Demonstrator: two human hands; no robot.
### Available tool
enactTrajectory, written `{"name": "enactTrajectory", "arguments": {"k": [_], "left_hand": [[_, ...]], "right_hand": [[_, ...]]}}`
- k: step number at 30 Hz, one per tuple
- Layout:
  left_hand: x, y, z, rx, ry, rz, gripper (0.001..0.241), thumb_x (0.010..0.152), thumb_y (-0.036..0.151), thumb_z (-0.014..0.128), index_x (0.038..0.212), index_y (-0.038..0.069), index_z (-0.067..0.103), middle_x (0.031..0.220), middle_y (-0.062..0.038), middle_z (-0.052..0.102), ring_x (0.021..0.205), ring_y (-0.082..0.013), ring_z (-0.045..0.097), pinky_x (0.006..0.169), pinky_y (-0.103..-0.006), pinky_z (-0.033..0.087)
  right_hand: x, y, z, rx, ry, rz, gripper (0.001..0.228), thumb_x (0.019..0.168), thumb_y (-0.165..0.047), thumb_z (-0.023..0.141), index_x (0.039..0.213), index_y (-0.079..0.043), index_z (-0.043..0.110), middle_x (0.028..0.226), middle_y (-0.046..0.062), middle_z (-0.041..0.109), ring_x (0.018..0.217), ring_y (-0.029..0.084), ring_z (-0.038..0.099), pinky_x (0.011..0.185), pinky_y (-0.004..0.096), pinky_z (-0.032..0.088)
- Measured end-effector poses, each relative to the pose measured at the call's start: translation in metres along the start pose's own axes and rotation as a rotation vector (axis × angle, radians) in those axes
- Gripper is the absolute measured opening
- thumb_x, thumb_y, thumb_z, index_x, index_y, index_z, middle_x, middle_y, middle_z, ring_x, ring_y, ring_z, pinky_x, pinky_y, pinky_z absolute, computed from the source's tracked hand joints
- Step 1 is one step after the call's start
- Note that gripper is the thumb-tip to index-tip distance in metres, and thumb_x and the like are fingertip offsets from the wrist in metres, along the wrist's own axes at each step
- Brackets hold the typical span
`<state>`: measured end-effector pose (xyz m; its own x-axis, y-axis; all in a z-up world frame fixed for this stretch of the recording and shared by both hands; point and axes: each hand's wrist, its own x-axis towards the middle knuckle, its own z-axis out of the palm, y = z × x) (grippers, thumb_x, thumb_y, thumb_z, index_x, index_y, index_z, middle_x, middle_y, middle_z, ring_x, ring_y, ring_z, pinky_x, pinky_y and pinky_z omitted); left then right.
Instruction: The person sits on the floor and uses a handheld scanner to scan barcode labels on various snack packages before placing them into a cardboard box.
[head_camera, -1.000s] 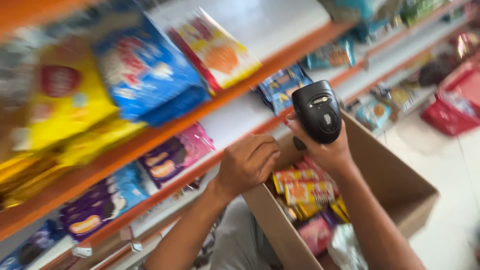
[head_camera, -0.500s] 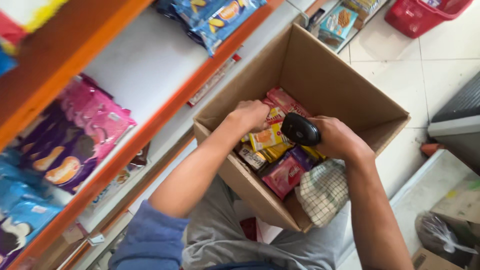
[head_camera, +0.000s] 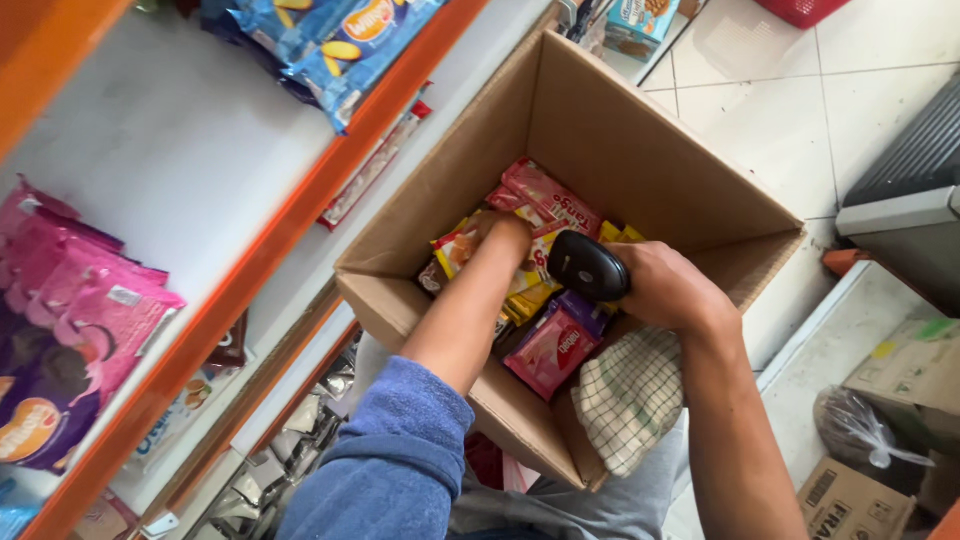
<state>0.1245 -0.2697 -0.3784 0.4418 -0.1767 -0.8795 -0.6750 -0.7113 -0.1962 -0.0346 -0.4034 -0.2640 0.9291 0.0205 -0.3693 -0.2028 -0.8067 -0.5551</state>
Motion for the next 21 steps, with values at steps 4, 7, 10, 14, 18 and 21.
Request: {"name": "enactTrajectory", "arguments": {"k": [4, 7, 10, 14, 18, 21], "left_hand": [[0.005, -0.002, 0.005, 0.016, -0.016, -0.027, 0.042, 0.085, 0.038, 0.078, 0.113, 0.007, 0.072, 0.112, -0.015, 0.073, 0.104, -0.0288, 0.071, 0.088, -0.0433, 0.058], [0.000, -0.004, 0.006, -0.036, -0.026, 0.075, 0.042, 0.084, 0.037, 0.078, 0.113, 0.006, 0.072, 0.112, -0.015, 0.074, 0.102, -0.0279, 0.071, 0.087, -0.0429, 0.058], [-0.009, -0.015, 0.003, -0.112, -0.025, 0.165, 0.043, 0.084, 0.036, 0.078, 0.113, 0.006, 0.071, 0.111, -0.014, 0.074, 0.101, -0.0271, 0.072, 0.086, -0.0425, 0.058], [-0.033, -0.034, -0.010, -0.225, 0.039, 0.247, 0.044, 0.083, 0.035, 0.079, 0.113, 0.005, 0.070, 0.110, -0.014, 0.074, 0.099, -0.0260, 0.072, 0.085, -0.0419, 0.059], [-0.066, -0.058, -0.011, -0.434, 0.164, 0.331, 0.045, 0.082, 0.035, 0.079, 0.114, 0.005, 0.070, 0.109, -0.014, 0.074, 0.097, -0.0249, 0.072, 0.083, -0.0414, 0.059], [-0.091, -0.079, 0.008, -0.710, 0.254, 0.416, 0.045, 0.081, 0.034, 0.079, 0.114, 0.004, 0.069, 0.108, -0.013, 0.074, 0.096, -0.0241, 0.073, 0.082, -0.0409, 0.059]], "right_hand": [[-0.001, -0.007, -0.002, 0.015, 0.006, 0.005, 0.056, 0.061, -0.004, 0.082, 0.115, -0.010, 0.070, 0.100, 0.018, 0.074, 0.100, 0.038, 0.068, 0.087, 0.044, 0.054], [-0.003, -0.010, -0.003, 0.040, 0.007, 0.054, 0.060, 0.060, -0.004, 0.082, 0.118, -0.012, 0.069, 0.100, 0.018, 0.074, 0.100, 0.038, 0.068, 0.087, 0.044, 0.054], [-0.001, -0.009, -0.003, 0.023, 0.025, 0.062, 0.049, 0.064, -0.005, 0.079, 0.113, -0.011, 0.071, 0.100, 0.017, 0.075, 0.101, 0.038, 0.069, 0.087, 0.044, 0.055], [-0.005, -0.022, -0.007, -0.046, 0.153, 0.093, 0.051, 0.064, -0.006, 0.076, 0.113, -0.014, 0.072, 0.101, 0.018, 0.074, 0.102, 0.040, 0.067, 0.085, 0.048, 0.054], [-0.012, -0.047, -0.019, -0.032, 0.186, 0.228, 0.038, 0.074, -0.017, 0.077, 0.112, -0.018, 0.074, 0.100, 0.016, 0.074, 0.100, 0.039, 0.067, 0.085, 0.049, 0.053], [-0.020, -0.066, -0.030, -0.024, 0.289, 0.177, 0.040, 0.073, -0.017, 0.076, 0.113, -0.019, 0.073, 0.099, 0.016, 0.074, 0.098, 0.039, 0.068, 0.085, 0.050, 0.053]]}}
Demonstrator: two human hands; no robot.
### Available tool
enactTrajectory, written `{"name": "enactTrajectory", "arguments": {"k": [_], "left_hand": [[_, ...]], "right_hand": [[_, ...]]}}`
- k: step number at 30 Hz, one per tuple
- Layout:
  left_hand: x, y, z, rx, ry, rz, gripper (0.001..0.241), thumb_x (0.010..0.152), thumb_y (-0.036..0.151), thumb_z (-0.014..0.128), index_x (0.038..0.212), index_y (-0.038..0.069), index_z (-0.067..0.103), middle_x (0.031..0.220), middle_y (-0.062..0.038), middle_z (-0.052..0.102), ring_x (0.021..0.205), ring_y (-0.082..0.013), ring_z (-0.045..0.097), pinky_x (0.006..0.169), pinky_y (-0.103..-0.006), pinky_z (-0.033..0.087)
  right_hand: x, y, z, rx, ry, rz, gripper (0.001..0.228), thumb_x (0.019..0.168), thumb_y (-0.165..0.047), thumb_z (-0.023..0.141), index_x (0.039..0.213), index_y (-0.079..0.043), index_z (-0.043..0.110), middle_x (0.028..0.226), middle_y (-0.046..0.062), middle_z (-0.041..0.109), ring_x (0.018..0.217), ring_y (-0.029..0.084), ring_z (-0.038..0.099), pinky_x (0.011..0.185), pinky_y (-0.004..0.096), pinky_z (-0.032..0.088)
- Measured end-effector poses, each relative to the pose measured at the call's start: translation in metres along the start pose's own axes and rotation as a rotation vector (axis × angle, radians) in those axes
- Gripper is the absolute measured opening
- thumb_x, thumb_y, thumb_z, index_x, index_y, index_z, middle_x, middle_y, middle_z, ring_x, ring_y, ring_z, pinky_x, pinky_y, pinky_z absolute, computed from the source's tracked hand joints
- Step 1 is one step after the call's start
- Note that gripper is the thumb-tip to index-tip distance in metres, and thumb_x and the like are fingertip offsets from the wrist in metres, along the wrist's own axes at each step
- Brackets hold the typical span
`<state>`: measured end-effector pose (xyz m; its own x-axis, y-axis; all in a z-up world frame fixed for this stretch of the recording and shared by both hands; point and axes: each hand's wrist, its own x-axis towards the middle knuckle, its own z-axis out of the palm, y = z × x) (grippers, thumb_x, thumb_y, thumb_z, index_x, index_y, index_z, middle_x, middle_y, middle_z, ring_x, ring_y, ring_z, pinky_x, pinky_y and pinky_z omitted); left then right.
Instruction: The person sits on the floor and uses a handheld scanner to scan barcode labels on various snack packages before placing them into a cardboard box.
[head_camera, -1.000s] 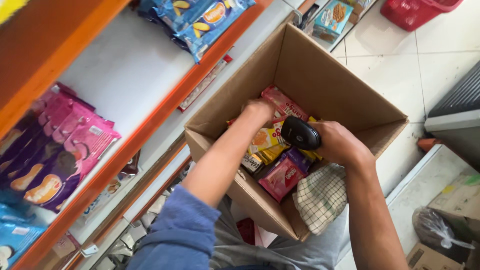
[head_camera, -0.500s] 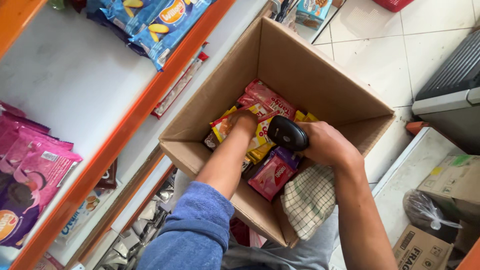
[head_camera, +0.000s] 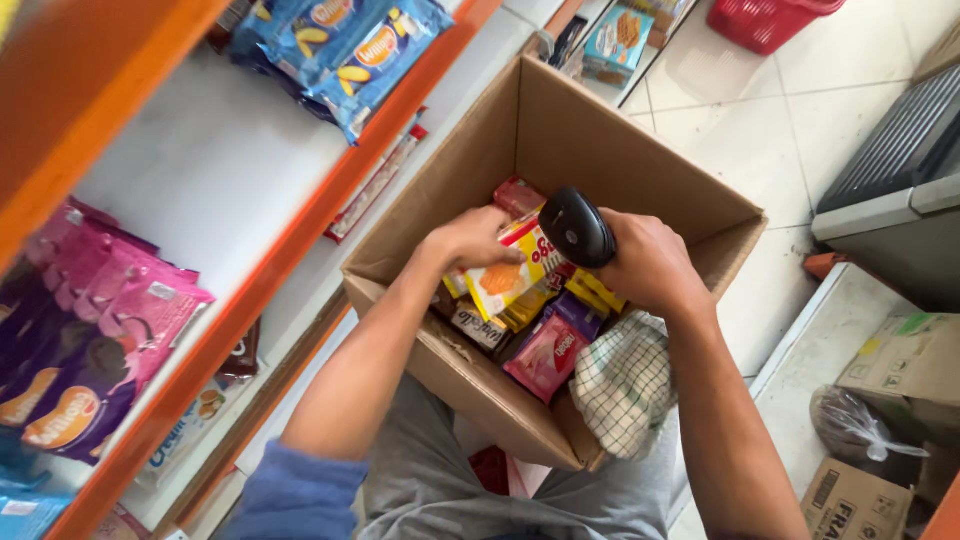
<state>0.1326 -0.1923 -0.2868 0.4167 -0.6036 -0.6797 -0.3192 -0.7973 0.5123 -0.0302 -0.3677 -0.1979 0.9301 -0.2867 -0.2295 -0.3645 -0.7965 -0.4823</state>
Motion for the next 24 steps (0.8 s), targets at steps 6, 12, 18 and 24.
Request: {"name": "enactTrajectory", "arguments": {"k": [6, 12, 18, 24], "left_hand": [[-0.060, -0.014, 0.032, -0.690, 0.207, 0.495, 0.042, 0.089, 0.028, 0.077, 0.119, 0.002, 0.063, 0.109, -0.010, 0.073, 0.099, -0.0125, 0.068, 0.088, -0.0291, 0.056], [-0.113, 0.007, 0.073, -1.040, 0.318, 0.450, 0.052, 0.088, 0.019, 0.076, 0.130, 0.000, 0.053, 0.115, -0.009, 0.071, 0.102, -0.0150, 0.070, 0.089, -0.0324, 0.059], [-0.135, 0.024, 0.104, -1.127, 0.301, 0.524, 0.061, 0.087, 0.011, 0.076, 0.140, 0.003, 0.045, 0.117, -0.011, 0.071, 0.103, -0.0147, 0.069, 0.090, -0.0332, 0.059], [-0.132, 0.031, 0.132, -1.303, 0.279, 0.636, 0.052, 0.102, 0.024, 0.061, 0.148, 0.005, 0.046, 0.126, -0.009, 0.068, 0.109, -0.0121, 0.066, 0.094, -0.0309, 0.057]], "right_hand": [[-0.047, -0.024, -0.025, -0.038, 0.301, -0.145, 0.036, 0.071, -0.015, 0.077, 0.106, -0.011, 0.069, 0.101, 0.014, 0.072, 0.097, 0.040, 0.066, 0.080, 0.051, 0.052], [-0.129, -0.022, -0.014, -0.037, 0.539, -0.027, 0.035, 0.075, -0.013, 0.077, 0.109, -0.011, 0.069, 0.109, 0.012, 0.068, 0.097, 0.039, 0.067, 0.080, 0.049, 0.054], [-0.180, -0.004, 0.030, 0.043, 0.523, 0.137, 0.053, 0.066, -0.009, 0.083, 0.115, -0.007, 0.065, 0.120, 0.019, 0.060, 0.093, 0.043, 0.066, 0.079, 0.049, 0.055], [-0.192, 0.015, 0.063, 0.186, 0.580, 0.133, 0.040, 0.068, -0.006, 0.078, 0.108, -0.007, 0.070, 0.105, 0.018, 0.062, 0.092, 0.041, 0.067, 0.079, 0.046, 0.056]]}}
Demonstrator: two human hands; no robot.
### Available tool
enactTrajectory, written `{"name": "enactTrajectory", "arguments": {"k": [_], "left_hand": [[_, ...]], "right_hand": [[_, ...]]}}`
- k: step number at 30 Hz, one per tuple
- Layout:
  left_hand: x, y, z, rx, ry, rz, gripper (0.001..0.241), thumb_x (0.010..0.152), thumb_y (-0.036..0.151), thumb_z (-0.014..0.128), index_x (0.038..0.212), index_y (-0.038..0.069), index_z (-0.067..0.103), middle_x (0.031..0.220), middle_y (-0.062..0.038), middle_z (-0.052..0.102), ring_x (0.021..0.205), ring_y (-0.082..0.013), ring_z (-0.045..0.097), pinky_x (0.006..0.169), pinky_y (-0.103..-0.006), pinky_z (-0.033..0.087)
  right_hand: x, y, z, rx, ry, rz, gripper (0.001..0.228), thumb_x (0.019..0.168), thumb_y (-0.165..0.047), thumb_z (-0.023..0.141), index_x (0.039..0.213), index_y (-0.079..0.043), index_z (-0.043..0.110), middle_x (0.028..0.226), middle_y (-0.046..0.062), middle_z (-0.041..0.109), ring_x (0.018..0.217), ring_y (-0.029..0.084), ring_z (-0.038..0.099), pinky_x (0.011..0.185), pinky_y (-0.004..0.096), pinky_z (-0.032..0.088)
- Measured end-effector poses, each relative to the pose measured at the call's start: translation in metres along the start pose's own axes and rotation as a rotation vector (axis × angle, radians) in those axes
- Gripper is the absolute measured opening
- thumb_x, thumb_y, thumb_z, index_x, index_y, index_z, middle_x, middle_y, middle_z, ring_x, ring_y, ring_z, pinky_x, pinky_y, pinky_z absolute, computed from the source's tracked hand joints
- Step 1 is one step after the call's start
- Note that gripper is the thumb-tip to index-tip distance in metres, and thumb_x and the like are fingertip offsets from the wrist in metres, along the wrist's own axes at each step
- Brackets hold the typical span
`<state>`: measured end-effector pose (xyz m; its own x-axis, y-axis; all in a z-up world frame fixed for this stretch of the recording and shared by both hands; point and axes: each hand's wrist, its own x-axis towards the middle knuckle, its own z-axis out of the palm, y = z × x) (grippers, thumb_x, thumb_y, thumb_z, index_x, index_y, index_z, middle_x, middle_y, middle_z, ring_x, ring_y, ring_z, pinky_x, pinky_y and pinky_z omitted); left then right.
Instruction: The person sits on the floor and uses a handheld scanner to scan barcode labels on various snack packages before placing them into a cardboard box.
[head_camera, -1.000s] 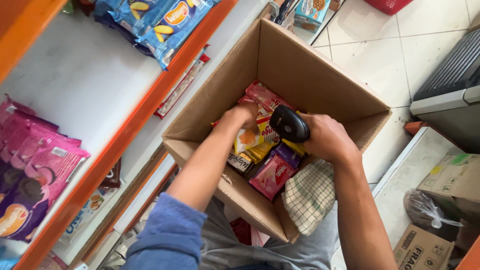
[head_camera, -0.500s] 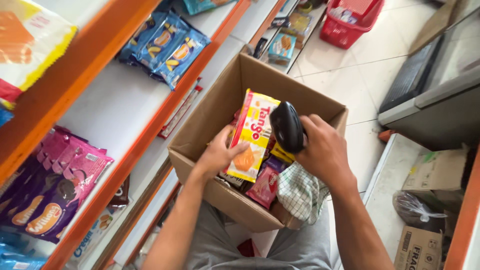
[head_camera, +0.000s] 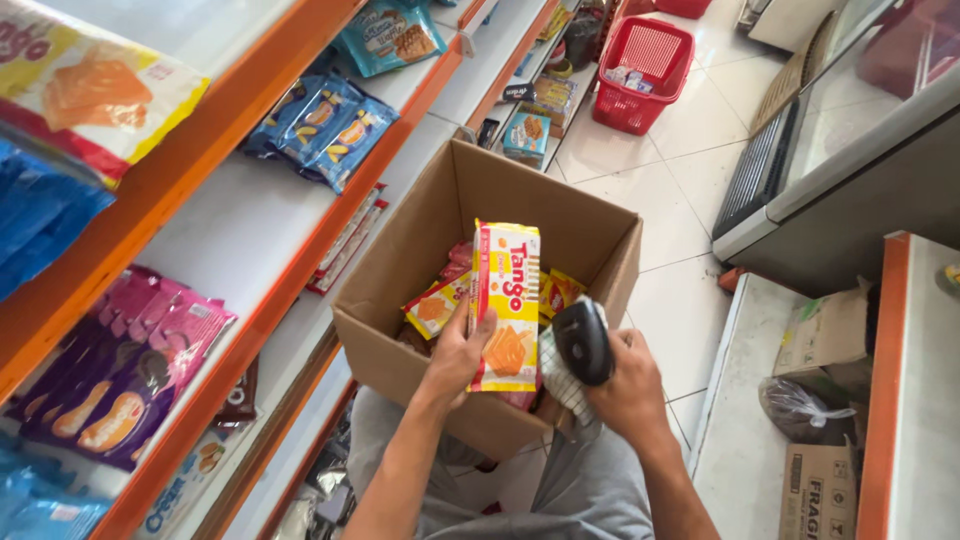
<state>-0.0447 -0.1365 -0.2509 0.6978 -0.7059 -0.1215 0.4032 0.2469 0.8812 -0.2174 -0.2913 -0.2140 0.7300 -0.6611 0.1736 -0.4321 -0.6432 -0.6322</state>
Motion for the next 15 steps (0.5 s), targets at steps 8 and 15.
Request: {"name": "enactTrajectory", "arguments": {"k": [8, 15], "left_hand": [[-0.034, 0.005, 0.007, -0.229, 0.002, -0.050, 0.049, 0.103, 0.025, 0.055, 0.146, 0.005, 0.047, 0.125, -0.009, 0.066, 0.110, -0.0157, 0.066, 0.093, -0.0333, 0.057], [-0.044, 0.006, 0.023, -0.306, -0.002, 0.138, 0.054, 0.108, 0.036, 0.043, 0.153, 0.007, 0.043, 0.143, -0.005, 0.059, 0.128, -0.0148, 0.058, 0.111, -0.0321, 0.046]], "right_hand": [[0.013, -0.015, -0.030, 0.599, 0.304, -0.031, 0.023, 0.093, -0.014, 0.084, 0.107, 0.000, 0.073, 0.095, 0.006, 0.075, 0.083, 0.014, 0.069, 0.076, 0.031, 0.057], [-0.003, -0.092, 0.003, 0.323, 0.189, -0.542, 0.057, 0.074, -0.018, 0.084, 0.123, 0.003, 0.065, 0.120, 0.020, 0.064, 0.110, 0.035, 0.063, 0.094, 0.044, 0.052]]}}
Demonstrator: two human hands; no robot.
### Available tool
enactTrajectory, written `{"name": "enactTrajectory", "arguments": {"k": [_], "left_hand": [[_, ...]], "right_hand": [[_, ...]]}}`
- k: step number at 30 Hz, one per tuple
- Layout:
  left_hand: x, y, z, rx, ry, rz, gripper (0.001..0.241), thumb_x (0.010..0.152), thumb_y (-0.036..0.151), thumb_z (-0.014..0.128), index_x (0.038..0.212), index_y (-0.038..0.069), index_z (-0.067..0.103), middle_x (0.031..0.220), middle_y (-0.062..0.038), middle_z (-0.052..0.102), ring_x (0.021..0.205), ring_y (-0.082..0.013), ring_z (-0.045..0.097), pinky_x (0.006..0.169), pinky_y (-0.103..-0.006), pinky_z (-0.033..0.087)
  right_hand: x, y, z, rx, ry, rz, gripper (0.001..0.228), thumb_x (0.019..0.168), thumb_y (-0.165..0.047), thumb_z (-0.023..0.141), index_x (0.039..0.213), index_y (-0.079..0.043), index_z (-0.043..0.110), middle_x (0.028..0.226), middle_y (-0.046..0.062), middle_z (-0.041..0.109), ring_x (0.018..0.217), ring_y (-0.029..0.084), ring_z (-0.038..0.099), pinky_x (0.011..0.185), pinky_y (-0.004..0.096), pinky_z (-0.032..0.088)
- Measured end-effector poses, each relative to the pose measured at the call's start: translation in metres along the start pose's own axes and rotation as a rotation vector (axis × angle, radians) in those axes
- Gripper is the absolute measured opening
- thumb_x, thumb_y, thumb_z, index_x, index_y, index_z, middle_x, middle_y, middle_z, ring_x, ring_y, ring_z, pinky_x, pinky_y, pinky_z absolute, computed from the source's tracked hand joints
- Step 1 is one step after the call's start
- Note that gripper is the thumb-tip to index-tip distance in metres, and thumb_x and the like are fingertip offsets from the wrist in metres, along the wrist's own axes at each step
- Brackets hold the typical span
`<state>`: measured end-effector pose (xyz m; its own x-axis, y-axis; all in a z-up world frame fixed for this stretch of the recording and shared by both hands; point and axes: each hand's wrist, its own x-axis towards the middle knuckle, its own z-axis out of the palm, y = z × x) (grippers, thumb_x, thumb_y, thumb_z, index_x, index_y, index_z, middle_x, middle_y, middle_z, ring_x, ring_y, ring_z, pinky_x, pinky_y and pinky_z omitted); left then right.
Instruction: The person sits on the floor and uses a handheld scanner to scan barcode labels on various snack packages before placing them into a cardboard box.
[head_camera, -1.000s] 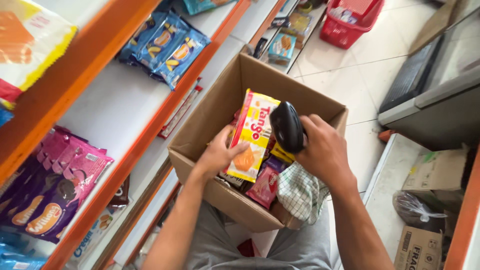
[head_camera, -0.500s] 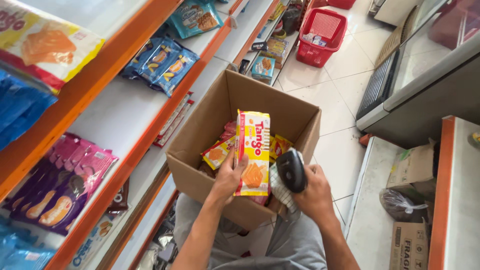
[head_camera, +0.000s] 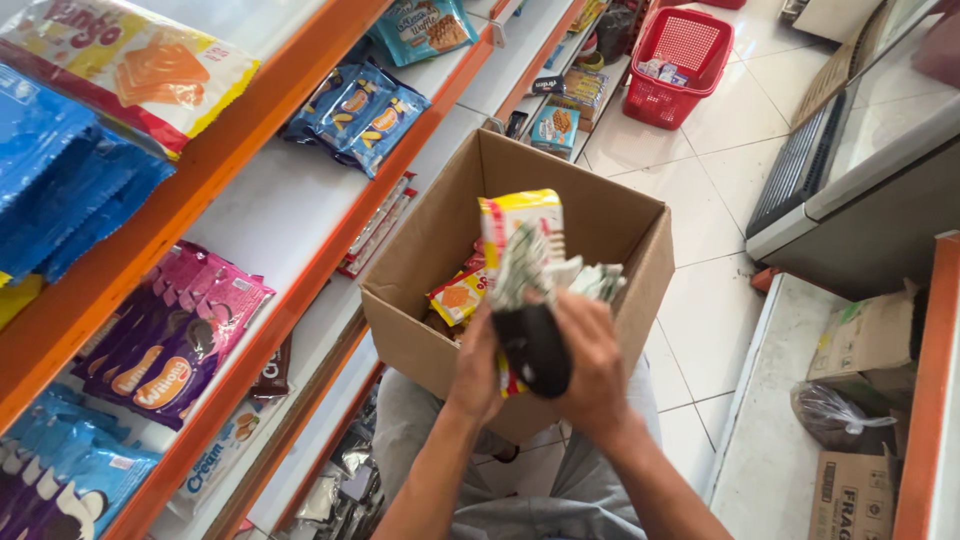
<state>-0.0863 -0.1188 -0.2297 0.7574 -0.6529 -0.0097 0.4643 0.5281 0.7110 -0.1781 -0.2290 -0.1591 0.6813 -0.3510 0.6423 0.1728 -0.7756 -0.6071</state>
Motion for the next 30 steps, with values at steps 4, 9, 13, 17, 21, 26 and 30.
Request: {"name": "enactTrajectory", "arguments": {"k": [4, 9, 13, 17, 21, 26, 30], "left_hand": [[-0.007, 0.017, -0.011, -0.161, -0.037, 0.005, 0.060, 0.109, 0.046, 0.035, 0.156, 0.008, 0.036, 0.138, -0.010, 0.060, 0.124, -0.0204, 0.058, 0.105, -0.0384, 0.047], [-0.027, 0.002, -0.014, 0.184, -0.008, 0.077, 0.063, 0.114, 0.025, 0.049, 0.170, 0.005, 0.029, 0.138, -0.010, 0.053, 0.112, -0.0164, 0.049, 0.100, -0.0328, 0.045], [-0.028, 0.008, -0.005, 0.293, -0.101, 0.154, 0.071, 0.104, 0.013, 0.059, 0.162, 0.007, 0.019, 0.151, -0.010, 0.049, 0.136, -0.0165, 0.050, 0.115, -0.0321, 0.041], [-0.020, 0.025, -0.018, 0.019, 0.047, 0.081, 0.073, 0.099, 0.013, 0.056, 0.161, 0.008, 0.019, 0.146, -0.011, 0.052, 0.126, -0.0199, 0.056, 0.106, -0.0369, 0.048], [-0.013, 0.027, -0.022, 0.132, 0.105, 0.263, 0.065, 0.110, 0.019, 0.052, 0.164, 0.001, 0.022, 0.146, -0.018, 0.050, 0.130, -0.0221, 0.054, 0.110, -0.0379, 0.046], [-0.012, 0.020, -0.028, 0.399, 0.145, 0.325, 0.064, 0.110, 0.033, 0.045, 0.163, 0.004, 0.024, 0.153, -0.014, 0.048, 0.136, -0.0199, 0.050, 0.114, -0.0334, 0.042], [-0.034, 0.006, -0.055, -0.026, -0.030, 0.075, 0.072, 0.099, 0.041, 0.055, 0.156, 0.003, 0.033, 0.153, -0.010, 0.051, 0.139, -0.0193, 0.053, 0.116, -0.0334, 0.043]], "right_hand": [[-0.002, -0.020, 0.007, -0.114, -0.145, -0.181, 0.055, 0.074, -0.020, 0.083, 0.126, -0.007, 0.070, 0.130, 0.017, 0.066, 0.118, 0.038, 0.061, 0.103, 0.045, 0.050], [0.025, -0.008, 0.003, -0.097, 0.000, -0.129, 0.057, 0.071, -0.017, 0.085, 0.124, -0.002, 0.067, 0.122, 0.020, 0.063, 0.114, 0.038, 0.059, 0.100, 0.046, 0.049], [0.020, 0.013, 0.011, 0.270, 0.126, 0.381, 0.036, 0.086, -0.017, 0.082, 0.116, -0.004, 0.066, 0.100, 0.008, 0.072, 0.092, 0.016, 0.069, 0.083, 0.030, 0.056], [-0.023, 0.053, 0.022, 0.445, 0.087, 0.604, 0.031, 0.086, -0.013, 0.083, 0.113, -0.001, 0.073, 0.101, 0.006, 0.077, 0.092, 0.013, 0.072, 0.083, 0.029, 0.057], [-0.061, 0.068, 0.026, 0.654, -0.113, 0.640, 0.035, 0.086, -0.007, 0.080, 0.120, -0.002, 0.072, 0.108, 0.005, 0.074, 0.098, 0.012, 0.069, 0.087, 0.029, 0.057], [-0.057, 0.031, 0.021, 0.581, -0.216, 0.348, 0.038, 0.082, -0.009, 0.084, 0.118, -0.002, 0.072, 0.105, 0.006, 0.074, 0.095, 0.012, 0.069, 0.084, 0.029, 0.058], [-0.014, -0.005, 0.012, 0.381, -0.209, 0.071, 0.044, 0.077, -0.007, 0.081, 0.119, -0.003, 0.068, 0.107, 0.011, 0.071, 0.097, 0.023, 0.072, 0.086, 0.032, 0.057]]}}
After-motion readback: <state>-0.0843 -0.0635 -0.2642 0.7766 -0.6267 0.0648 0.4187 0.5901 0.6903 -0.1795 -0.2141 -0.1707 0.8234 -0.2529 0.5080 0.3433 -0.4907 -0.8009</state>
